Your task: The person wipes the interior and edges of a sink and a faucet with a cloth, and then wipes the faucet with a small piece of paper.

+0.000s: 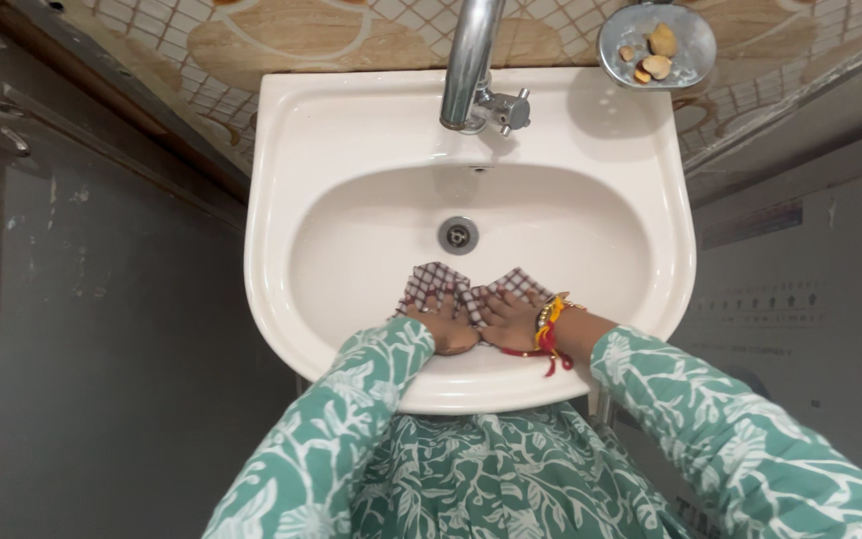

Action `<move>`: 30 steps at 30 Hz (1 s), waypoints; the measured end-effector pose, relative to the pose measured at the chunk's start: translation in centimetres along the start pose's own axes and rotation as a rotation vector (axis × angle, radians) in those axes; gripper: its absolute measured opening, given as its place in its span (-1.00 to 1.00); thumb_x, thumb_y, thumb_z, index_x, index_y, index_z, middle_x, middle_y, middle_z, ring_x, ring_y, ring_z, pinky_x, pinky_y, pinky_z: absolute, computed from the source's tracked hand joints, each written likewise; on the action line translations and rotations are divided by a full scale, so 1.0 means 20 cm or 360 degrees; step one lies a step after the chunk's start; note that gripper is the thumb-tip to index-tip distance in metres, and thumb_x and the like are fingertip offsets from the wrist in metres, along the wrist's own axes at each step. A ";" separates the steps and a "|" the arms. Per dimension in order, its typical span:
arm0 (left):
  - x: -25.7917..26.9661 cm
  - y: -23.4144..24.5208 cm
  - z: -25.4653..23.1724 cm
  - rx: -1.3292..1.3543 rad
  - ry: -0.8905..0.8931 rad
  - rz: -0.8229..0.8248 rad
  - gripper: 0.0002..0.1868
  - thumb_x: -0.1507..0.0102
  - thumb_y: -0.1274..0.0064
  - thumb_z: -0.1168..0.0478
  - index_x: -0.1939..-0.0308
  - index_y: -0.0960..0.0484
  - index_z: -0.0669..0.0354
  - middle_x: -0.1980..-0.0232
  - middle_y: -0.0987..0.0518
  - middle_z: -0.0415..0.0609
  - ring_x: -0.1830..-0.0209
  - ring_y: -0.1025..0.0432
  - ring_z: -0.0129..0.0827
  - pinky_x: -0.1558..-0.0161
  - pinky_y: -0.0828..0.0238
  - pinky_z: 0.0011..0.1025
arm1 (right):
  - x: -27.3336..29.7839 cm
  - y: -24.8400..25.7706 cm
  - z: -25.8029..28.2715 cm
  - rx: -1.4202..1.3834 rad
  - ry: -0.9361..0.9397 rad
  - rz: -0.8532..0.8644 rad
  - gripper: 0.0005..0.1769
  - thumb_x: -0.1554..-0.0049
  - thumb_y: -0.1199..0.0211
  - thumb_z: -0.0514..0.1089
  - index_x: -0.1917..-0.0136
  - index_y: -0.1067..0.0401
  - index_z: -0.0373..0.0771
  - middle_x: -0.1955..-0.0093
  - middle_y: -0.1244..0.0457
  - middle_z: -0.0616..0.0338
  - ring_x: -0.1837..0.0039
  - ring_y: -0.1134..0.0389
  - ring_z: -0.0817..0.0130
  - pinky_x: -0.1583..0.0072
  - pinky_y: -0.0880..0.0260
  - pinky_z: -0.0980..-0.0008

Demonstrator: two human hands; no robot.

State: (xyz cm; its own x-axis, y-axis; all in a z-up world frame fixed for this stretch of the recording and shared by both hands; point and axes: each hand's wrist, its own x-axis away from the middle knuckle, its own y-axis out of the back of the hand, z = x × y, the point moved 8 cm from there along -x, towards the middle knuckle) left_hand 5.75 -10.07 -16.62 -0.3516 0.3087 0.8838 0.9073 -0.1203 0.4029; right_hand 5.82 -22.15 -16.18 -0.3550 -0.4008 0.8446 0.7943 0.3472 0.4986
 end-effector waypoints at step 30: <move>0.85 0.69 0.28 0.0707 -0.0394 -0.1110 -0.68 -0.18 -0.15 0.03 0.09 -0.68 0.12 0.20 -0.69 0.17 0.15 -0.58 0.01 0.05 -0.48 -0.13 | 0.29 0.69 0.04 -0.1279 0.0407 -0.0719 -0.67 -0.26 -0.09 0.04 -0.16 -0.49 -0.15 0.11 -0.39 0.26 0.07 -0.33 0.51 -0.03 -0.38 0.45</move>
State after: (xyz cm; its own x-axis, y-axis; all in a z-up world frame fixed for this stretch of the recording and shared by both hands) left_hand 13.51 -1.15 2.64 -0.8484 0.3779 0.3708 0.5271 0.5373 0.6584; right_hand 14.33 -18.92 -4.13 -0.6681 -0.5604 0.4895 0.7432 -0.5336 0.4035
